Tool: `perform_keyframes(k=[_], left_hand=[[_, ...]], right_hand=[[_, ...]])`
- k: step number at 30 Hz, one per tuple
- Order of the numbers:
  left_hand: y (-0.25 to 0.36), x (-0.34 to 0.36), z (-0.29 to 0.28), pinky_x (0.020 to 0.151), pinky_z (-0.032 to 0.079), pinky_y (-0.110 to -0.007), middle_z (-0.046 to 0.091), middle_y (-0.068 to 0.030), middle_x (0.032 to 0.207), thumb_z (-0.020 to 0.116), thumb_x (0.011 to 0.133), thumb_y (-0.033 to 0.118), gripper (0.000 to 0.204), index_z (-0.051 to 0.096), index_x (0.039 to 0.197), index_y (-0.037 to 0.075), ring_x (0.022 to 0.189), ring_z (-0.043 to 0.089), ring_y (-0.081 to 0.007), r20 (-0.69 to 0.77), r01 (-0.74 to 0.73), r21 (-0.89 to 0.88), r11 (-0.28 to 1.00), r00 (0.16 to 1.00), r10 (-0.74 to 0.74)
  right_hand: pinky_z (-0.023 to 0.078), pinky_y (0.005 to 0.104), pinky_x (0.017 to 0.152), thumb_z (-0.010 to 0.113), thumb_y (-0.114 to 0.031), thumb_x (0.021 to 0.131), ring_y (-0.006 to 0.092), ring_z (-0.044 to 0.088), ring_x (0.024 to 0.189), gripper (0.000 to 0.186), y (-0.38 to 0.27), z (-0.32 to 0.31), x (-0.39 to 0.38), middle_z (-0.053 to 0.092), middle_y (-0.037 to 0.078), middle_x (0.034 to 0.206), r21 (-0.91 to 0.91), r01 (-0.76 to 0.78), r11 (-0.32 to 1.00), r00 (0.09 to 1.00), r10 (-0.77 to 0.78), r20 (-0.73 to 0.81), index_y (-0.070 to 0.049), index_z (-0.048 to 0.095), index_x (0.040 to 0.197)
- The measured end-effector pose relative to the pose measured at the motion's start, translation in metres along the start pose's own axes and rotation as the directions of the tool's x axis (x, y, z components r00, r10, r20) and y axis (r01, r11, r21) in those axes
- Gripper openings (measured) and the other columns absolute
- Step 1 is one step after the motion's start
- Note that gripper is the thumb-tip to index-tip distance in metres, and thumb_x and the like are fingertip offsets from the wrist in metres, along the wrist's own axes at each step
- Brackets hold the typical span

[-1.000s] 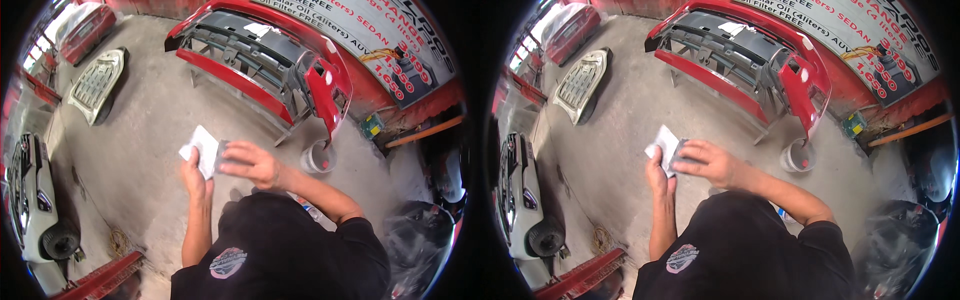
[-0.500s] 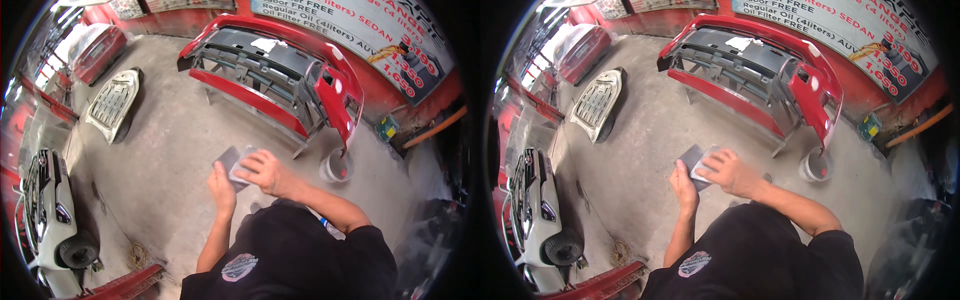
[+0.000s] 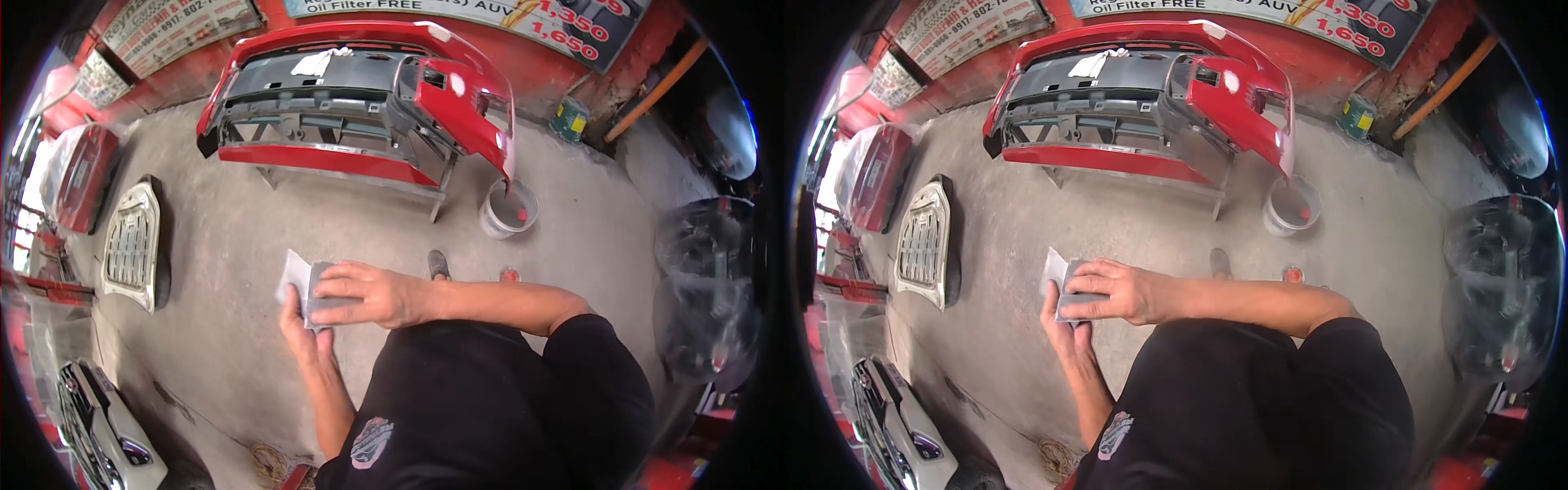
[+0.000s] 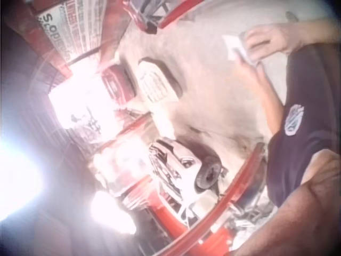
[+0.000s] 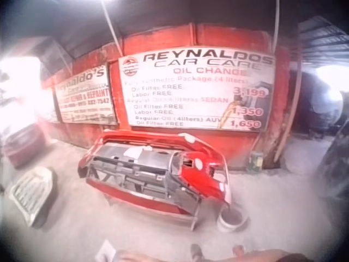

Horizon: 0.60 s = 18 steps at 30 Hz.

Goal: The person cleans a red car bumper with a cloth, then mixes a filler material in a small container and applies it to two small metal plates.

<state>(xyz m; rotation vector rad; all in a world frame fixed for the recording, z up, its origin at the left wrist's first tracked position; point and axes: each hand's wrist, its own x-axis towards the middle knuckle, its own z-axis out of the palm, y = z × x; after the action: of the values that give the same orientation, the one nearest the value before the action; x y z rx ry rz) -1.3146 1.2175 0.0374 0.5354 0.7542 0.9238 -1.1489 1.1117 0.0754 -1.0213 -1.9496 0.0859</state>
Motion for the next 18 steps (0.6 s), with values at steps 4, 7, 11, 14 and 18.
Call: perform_keyframes(k=[4, 7, 11, 14, 18], left_hand=[[-0.017, 0.0, -0.004, 0.09, 0.054, -0.04, 0.065, -0.0132, 0.119, 0.055, 0.101, 0.02, 0.036, 0.055, 0.13, -0.002, 0.106, 0.066, -0.0258, -0.038, 0.065, -0.072, 0.995, 0.997, -0.068], [-0.005, -0.007, 0.006, 0.086, 0.056, -0.041, 0.067, -0.0122, 0.112, 0.056, 0.102, 0.023, 0.034, 0.057, 0.125, -0.002, 0.098, 0.067, -0.0241, 0.033, -0.065, -0.044, 0.997, 0.997, 0.067], [-0.003, -0.012, 0.021, 0.082, 0.053, -0.036, 0.066, -0.012, 0.106, 0.049, 0.106, 0.036, 0.043, 0.06, 0.116, -0.004, 0.093, 0.065, -0.0199, 0.052, -0.268, 0.331, 0.905, 0.962, 0.267], [-0.02, -0.004, 0.019, 0.079, 0.052, -0.033, 0.064, -0.0109, 0.1, 0.043, 0.108, 0.041, 0.052, 0.063, 0.104, -0.007, 0.089, 0.062, -0.0178, 0.093, -0.316, 0.481, 0.818, 0.946, 0.311], [-0.02, -0.009, 0.048, 0.078, 0.052, -0.035, 0.063, -0.0114, 0.097, 0.044, 0.107, 0.039, 0.05, 0.062, 0.103, -0.008, 0.088, 0.062, -0.0187, -0.007, -0.315, 0.418, 0.852, 0.937, 0.35]], right_hand=[[0.046, 0.0459, 0.101, 0.061, 0.004, 0.075, 0.0361, 0.055, 0.119, 0.063, 0.02, 0.01, -0.046, 0.057, 0.016, 0.126, -0.17, -0.211, 0.963, 0.977, 0.211, -0.021, -0.018, 0.06, 0.134], [0.048, 0.0449, 0.097, 0.061, 0.006, 0.074, 0.0352, 0.057, 0.115, 0.062, 0.047, 0.013, -0.09, 0.059, 0.015, 0.123, -0.19, -0.299, 0.935, 0.933, 0.328, 0.15, -0.017, 0.061, 0.132], [0.047, 0.0461, 0.094, 0.063, 0.004, 0.073, 0.0342, 0.058, 0.114, 0.058, 0.036, -0.01, -0.037, 0.061, 0.013, 0.122, -0.17, -0.386, 0.907, 0.918, 0.359, -0.168, -0.016, 0.063, 0.127], [0.045, 0.0499, 0.096, 0.064, -0.003, 0.075, 0.0336, 0.058, 0.114, 0.05, 0.025, -0.001, -0.014, 0.06, 0.012, 0.12, -0.368, -0.182, 0.912, 0.981, 0.196, -0.001, -0.016, 0.063, 0.123], [0.041, 0.0518, 0.102, 0.068, -0.007, 0.077, 0.033, 0.057, 0.119, 0.049, 0.014, 0.024, -0.043, 0.061, 0.01, 0.123, -0.319, -0.222, 0.921, 0.97, 0.241, 0.02, -0.018, 0.063, 0.125]])
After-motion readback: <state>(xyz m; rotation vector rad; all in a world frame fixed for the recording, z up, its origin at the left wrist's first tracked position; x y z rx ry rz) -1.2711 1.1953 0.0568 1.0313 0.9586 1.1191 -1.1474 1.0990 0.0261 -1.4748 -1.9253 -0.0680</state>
